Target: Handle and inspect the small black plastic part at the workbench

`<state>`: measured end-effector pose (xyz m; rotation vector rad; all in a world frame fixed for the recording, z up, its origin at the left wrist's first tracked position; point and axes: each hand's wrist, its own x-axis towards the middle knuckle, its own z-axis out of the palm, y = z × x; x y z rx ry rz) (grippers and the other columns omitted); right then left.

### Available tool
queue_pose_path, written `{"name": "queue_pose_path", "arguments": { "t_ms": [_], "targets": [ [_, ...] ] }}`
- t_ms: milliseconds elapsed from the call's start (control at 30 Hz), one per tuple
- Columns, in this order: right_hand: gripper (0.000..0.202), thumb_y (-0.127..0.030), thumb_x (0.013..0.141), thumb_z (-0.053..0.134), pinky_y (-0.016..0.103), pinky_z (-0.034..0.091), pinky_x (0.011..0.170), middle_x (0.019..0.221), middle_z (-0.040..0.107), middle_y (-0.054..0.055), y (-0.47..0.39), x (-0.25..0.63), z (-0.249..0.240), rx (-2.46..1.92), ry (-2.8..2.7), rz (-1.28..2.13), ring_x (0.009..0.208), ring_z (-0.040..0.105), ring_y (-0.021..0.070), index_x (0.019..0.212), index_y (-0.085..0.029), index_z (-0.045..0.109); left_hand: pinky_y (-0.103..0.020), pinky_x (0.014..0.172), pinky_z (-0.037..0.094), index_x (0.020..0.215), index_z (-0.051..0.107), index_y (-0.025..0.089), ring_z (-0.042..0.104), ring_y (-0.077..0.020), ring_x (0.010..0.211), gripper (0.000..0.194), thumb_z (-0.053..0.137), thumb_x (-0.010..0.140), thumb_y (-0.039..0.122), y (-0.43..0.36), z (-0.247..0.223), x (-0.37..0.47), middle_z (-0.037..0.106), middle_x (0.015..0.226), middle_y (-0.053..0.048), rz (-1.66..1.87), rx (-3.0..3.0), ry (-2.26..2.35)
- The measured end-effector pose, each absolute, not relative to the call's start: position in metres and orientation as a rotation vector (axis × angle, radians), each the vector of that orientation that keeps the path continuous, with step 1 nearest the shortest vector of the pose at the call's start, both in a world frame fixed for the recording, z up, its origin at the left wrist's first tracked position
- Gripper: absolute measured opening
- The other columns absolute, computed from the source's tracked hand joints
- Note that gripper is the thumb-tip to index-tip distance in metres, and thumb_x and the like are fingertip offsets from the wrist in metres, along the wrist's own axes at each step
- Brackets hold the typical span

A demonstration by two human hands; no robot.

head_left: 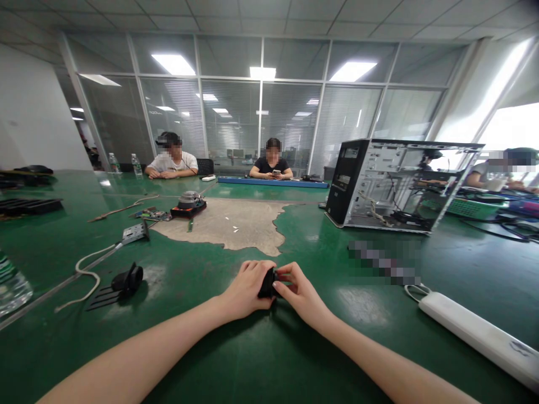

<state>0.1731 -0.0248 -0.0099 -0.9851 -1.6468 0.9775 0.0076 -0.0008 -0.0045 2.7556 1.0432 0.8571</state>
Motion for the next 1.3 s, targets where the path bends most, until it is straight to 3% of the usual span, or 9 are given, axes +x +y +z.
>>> {"name": "queue_pose_path", "arguments": {
  "t_ms": [167,300,500,700,1133,1300],
  "targets": [
    [0.027,-0.031,0.074,0.057,0.034,0.048,0.076,0.090,0.056,0.003,-0.0247,0.1741,-0.0108,-1.017,-1.653,1.097,0.081,0.057,0.0152,0.095,-0.019,0.045,-0.038,0.087,0.031,0.115,0.033,0.022,0.046,-0.0231,0.098,0.060,0.060,0.061,0.022,-0.0004,-0.0040,0.0073,0.051,0.107,-0.004,0.842,2.752,1.057],
    [0.030,-0.030,0.071,0.061,0.030,0.049,0.077,0.096,0.053,0.002,-0.0278,0.1756,-0.0097,-0.908,-1.662,1.145,0.089,0.056,0.0148,0.093,-0.021,0.044,-0.038,0.087,0.031,0.114,0.033,0.021,0.046,-0.0232,0.098,0.061,0.061,0.060,0.020,-0.0011,-0.0030,0.0063,0.050,0.108,-0.004,0.824,2.757,1.042],
    [0.017,-0.033,0.079,0.052,0.026,0.049,0.068,0.087,0.054,0.000,-0.0252,0.1755,-0.0101,-0.933,-1.647,1.082,0.077,0.057,0.0120,0.088,-0.021,0.045,-0.038,0.087,0.031,0.115,0.032,0.022,0.046,-0.0230,0.098,0.060,0.061,0.062,0.023,-0.0012,-0.0037,0.0078,0.051,0.107,-0.004,0.855,2.757,1.039],
    [0.024,-0.031,0.078,0.052,0.029,0.050,0.071,0.099,0.054,0.004,-0.0238,0.1741,-0.0102,-0.990,-1.640,1.059,0.083,0.057,0.0141,0.099,-0.021,0.046,-0.038,0.087,0.031,0.115,0.033,0.023,0.046,-0.0231,0.098,0.060,0.061,0.062,0.021,0.0000,-0.0045,0.0080,0.051,0.107,-0.004,0.850,2.740,1.043],
    [0.018,-0.033,0.076,0.055,0.027,0.049,0.073,0.090,0.053,0.000,-0.0272,0.1726,-0.0100,-0.930,-1.621,1.083,0.087,0.056,0.0139,0.087,-0.021,0.046,-0.038,0.088,0.029,0.116,0.031,0.022,0.045,-0.0237,0.100,0.060,0.060,0.063,0.022,-0.0012,-0.0046,0.0056,0.050,0.109,-0.005,0.843,2.765,1.047],
    [0.027,-0.031,0.074,0.057,0.030,0.050,0.075,0.099,0.052,0.003,-0.0238,0.1717,-0.0121,-1.013,-1.601,1.047,0.088,0.056,0.0144,0.096,-0.021,0.045,-0.039,0.088,0.029,0.115,0.032,0.023,0.045,-0.0242,0.100,0.058,0.060,0.064,0.023,0.0005,-0.0054,0.0063,0.050,0.109,-0.005,0.811,2.754,1.049]
  ]
}}
